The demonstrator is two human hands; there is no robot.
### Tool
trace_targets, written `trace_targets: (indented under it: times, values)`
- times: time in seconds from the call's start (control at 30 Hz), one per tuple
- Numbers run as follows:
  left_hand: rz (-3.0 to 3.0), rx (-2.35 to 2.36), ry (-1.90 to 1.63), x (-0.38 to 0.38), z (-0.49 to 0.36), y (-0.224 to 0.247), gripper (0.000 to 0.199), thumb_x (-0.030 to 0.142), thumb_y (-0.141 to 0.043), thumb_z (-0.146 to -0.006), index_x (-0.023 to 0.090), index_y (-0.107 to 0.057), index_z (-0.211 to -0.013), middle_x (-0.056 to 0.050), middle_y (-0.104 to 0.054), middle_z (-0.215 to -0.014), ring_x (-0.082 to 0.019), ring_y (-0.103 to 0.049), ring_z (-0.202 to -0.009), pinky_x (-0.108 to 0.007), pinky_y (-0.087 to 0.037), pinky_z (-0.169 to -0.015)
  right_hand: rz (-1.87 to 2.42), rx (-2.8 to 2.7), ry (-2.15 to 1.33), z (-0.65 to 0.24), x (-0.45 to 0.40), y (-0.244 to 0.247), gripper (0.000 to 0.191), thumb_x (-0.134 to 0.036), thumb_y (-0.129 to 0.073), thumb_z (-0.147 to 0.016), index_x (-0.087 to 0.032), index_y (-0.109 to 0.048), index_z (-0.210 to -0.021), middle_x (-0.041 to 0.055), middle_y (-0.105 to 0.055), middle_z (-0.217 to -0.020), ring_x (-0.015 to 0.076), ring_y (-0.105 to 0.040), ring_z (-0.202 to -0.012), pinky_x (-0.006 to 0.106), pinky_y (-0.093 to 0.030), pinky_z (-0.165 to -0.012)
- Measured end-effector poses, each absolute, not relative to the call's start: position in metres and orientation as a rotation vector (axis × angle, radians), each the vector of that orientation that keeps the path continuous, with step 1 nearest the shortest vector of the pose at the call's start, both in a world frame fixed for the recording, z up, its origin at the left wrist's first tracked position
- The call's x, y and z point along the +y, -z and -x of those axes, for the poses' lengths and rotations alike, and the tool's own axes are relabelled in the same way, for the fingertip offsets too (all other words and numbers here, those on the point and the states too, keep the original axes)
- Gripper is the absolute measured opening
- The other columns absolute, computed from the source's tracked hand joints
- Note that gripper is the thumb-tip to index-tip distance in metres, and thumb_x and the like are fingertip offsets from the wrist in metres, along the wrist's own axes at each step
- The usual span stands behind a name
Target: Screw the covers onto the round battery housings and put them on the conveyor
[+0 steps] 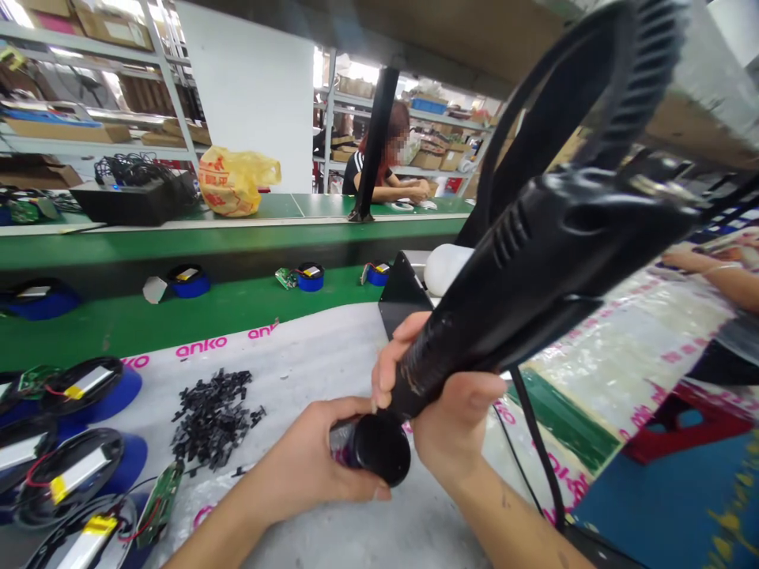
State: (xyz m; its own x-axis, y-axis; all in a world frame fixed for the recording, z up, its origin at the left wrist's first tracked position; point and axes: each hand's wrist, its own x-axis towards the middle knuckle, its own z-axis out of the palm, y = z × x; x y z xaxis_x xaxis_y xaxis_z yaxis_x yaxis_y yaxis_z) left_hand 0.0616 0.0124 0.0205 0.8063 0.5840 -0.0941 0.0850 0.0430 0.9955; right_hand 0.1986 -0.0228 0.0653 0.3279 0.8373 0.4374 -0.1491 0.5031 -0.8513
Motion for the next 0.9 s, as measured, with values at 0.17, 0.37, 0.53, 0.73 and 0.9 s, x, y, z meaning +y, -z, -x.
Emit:
trace_targets:
  times: [0.17,0.37,0.53,0.73,0.9]
  values:
    - [-1.566,0.514,-0.455,0.015,-0.058,-0.017,0.058,0.021,-0.092,-0.06,0.021,-0.071,-0.115,-0.005,-0.068,-0.117,-0.028,-0.06,-0.113,-0.037,-0.043,-0.101,0.804,-0.989,-0.629,-0.196,-0.028,-0.068,0.061,-0.082,-0.057,-0.075,-0.024,-0.058,-0.095,-0.0037,-0.059,-0.056,0.0159,-0.052,-0.042,0.027,-0.041,-0.039]
    - [-1.53,0.417,-0.48,0.024,-0.049,0.0,0.046,0.038,-0.067,-0.089,0.035,-0.061,-0.135,-0.006,-0.056,-0.126,-0.029,-0.053,-0.124,-0.049,-0.031,-0.113,0.907,-0.848,-0.288,-0.242,-0.034,-0.109,0.068,-0.085,-0.048,-0.077,-0.023,-0.058,-0.102,-0.0067,-0.055,-0.049,0.015,-0.046,-0.034,0.027,-0.04,-0.032]
    - [-1.482,0.489,-0.447,0.026,-0.051,0.004,0.05,0.05,-0.063,-0.091,0.037,-0.055,-0.139,-0.006,-0.059,-0.139,-0.032,-0.044,-0.138,-0.052,-0.022,-0.119,0.994,-0.814,0.045,-0.286,-0.021,-0.113,0.066,-0.084,-0.047,-0.078,-0.022,-0.058,-0.096,-0.0066,-0.054,-0.048,0.0157,-0.048,-0.034,0.026,-0.04,-0.031]
    - [-1.662,0.623,-0.303,0.022,-0.054,-0.014,0.1,0.029,-0.098,-0.047,0.032,-0.054,-0.136,-0.006,-0.056,-0.134,-0.034,-0.05,-0.13,-0.048,-0.032,-0.116,1.119,-0.876,-0.108,-0.289,-0.025,-0.101,0.065,-0.083,-0.052,-0.078,-0.02,-0.058,-0.097,-0.0053,-0.055,-0.05,0.0152,-0.049,-0.035,0.025,-0.038,-0.031]
    - [-1.556,0.546,-0.237,0.026,-0.051,-0.019,0.081,0.02,-0.092,-0.058,0.032,-0.059,-0.131,0.0,-0.066,-0.132,-0.028,-0.058,-0.125,-0.042,-0.04,-0.111,0.918,-0.938,-0.505,-0.246,-0.047,-0.114,0.061,-0.085,-0.051,-0.076,-0.026,-0.059,-0.093,-0.0039,-0.06,-0.049,0.0168,-0.051,-0.032,0.027,-0.042,-0.031]
